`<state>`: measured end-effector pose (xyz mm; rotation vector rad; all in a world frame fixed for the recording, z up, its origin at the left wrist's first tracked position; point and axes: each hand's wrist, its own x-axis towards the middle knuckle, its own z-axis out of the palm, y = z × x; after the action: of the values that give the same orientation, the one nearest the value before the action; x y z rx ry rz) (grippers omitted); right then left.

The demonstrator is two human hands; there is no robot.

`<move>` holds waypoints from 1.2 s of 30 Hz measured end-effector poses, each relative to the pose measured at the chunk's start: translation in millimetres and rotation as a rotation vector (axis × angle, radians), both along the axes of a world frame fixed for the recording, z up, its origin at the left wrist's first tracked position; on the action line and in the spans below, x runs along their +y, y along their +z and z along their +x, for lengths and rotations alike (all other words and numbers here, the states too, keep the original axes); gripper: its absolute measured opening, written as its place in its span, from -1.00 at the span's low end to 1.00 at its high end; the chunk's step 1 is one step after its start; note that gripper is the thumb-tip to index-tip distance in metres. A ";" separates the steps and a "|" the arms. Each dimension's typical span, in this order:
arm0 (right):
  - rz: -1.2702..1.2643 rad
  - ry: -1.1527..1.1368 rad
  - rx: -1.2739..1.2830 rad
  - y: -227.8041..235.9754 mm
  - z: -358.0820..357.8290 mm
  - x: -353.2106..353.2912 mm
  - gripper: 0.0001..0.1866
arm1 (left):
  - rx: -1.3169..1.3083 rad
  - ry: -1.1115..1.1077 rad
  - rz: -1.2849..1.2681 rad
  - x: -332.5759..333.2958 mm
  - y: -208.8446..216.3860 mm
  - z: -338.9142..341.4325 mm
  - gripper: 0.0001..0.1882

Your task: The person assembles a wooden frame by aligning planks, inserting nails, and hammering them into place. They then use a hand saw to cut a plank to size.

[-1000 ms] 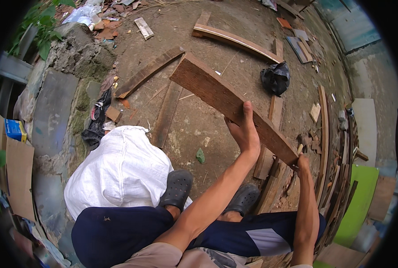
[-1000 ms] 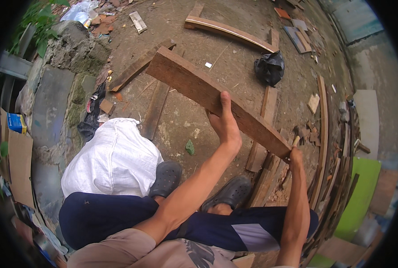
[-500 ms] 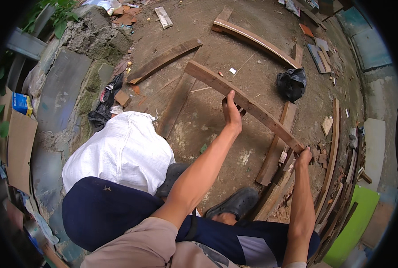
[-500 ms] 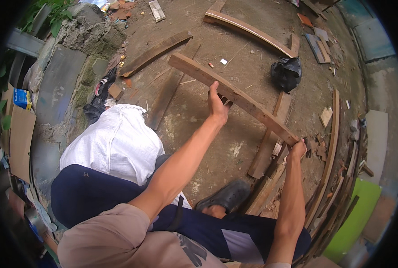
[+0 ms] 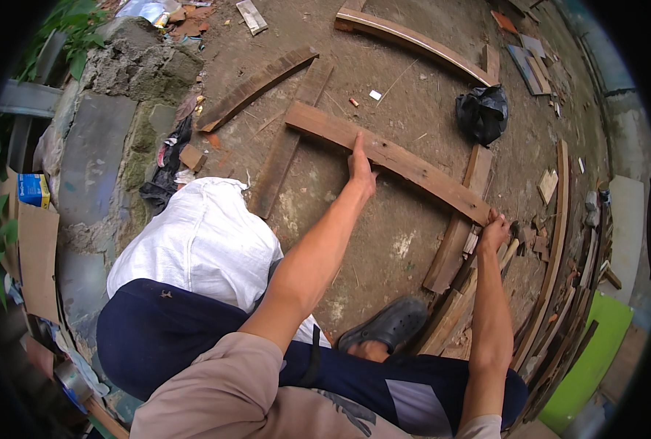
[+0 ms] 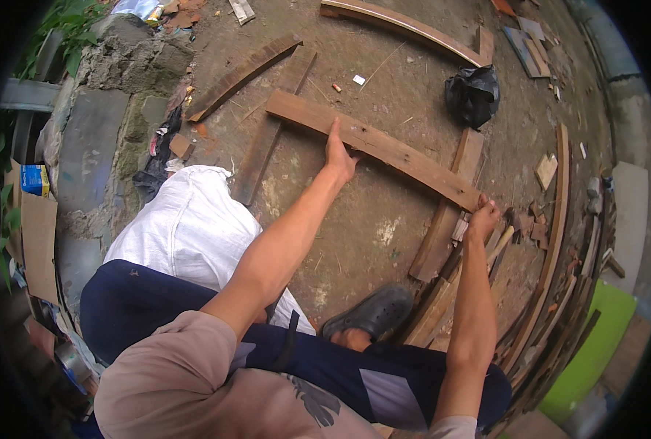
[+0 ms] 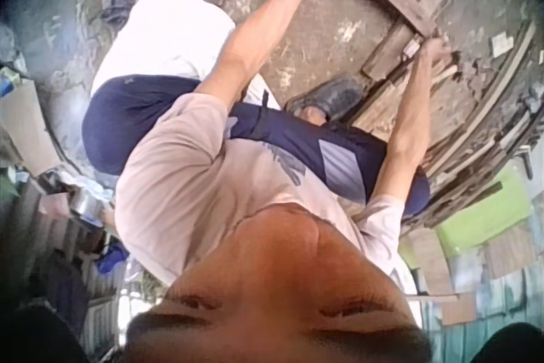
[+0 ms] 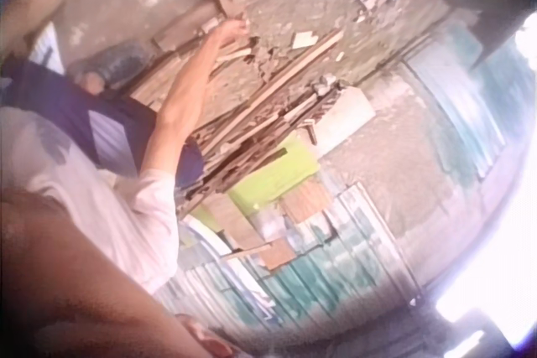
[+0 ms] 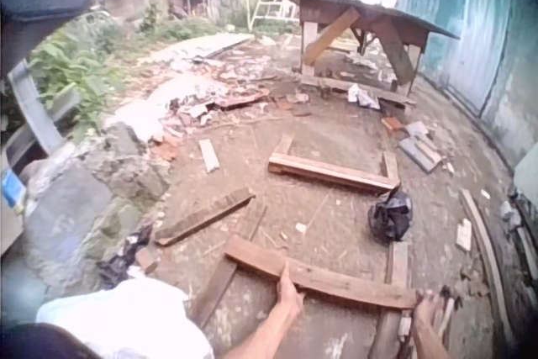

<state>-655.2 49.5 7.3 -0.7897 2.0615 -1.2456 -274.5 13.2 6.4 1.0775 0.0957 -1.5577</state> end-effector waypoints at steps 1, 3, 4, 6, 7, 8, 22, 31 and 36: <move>-0.004 -0.009 0.023 -2.2 -0.8 0.7 -0.55 | -0.033 -0.035 0.042 -0.7 -0.6 2.5 0.07; -0.007 -0.027 0.070 -3.5 2.5 -0.8 -0.53 | -0.097 -0.107 0.129 -1.5 5.4 6.5 0.10; 0.090 -0.037 0.135 -3.0 3.4 -0.3 -0.53 | -0.082 -0.103 0.129 0.1 4.6 9.4 0.11; 0.271 -0.051 0.264 -0.9 5.2 -4.9 -0.52 | -0.066 -0.059 0.122 2.4 6.7 9.5 0.08; 0.255 -0.073 0.260 -1.4 7.5 -6.9 -0.52 | -0.057 -0.038 0.118 3.5 7.7 9.1 0.07; 0.238 -0.099 0.257 -2.0 9.5 -8.6 -0.52 | -0.058 -0.031 0.129 3.4 9.3 8.4 0.06; 0.098 -0.059 -0.013 12.0 14.1 -8.5 -0.59 | -0.006 -0.044 0.085 7.0 1.0 17.9 0.03; 0.185 -0.063 0.124 -7.8 12.2 -13.2 -0.50 | -0.268 -0.446 0.227 10.7 29.3 42.8 -0.02; 0.264 -0.105 0.288 -31.6 -11.9 -9.2 -0.50 | -1.534 -0.201 0.115 3.3 46.9 77.6 -0.52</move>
<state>-667.1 40.3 -24.3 -0.7803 2.4657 -0.9261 -196.9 16.5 53.3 2.1281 -0.9843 -0.5347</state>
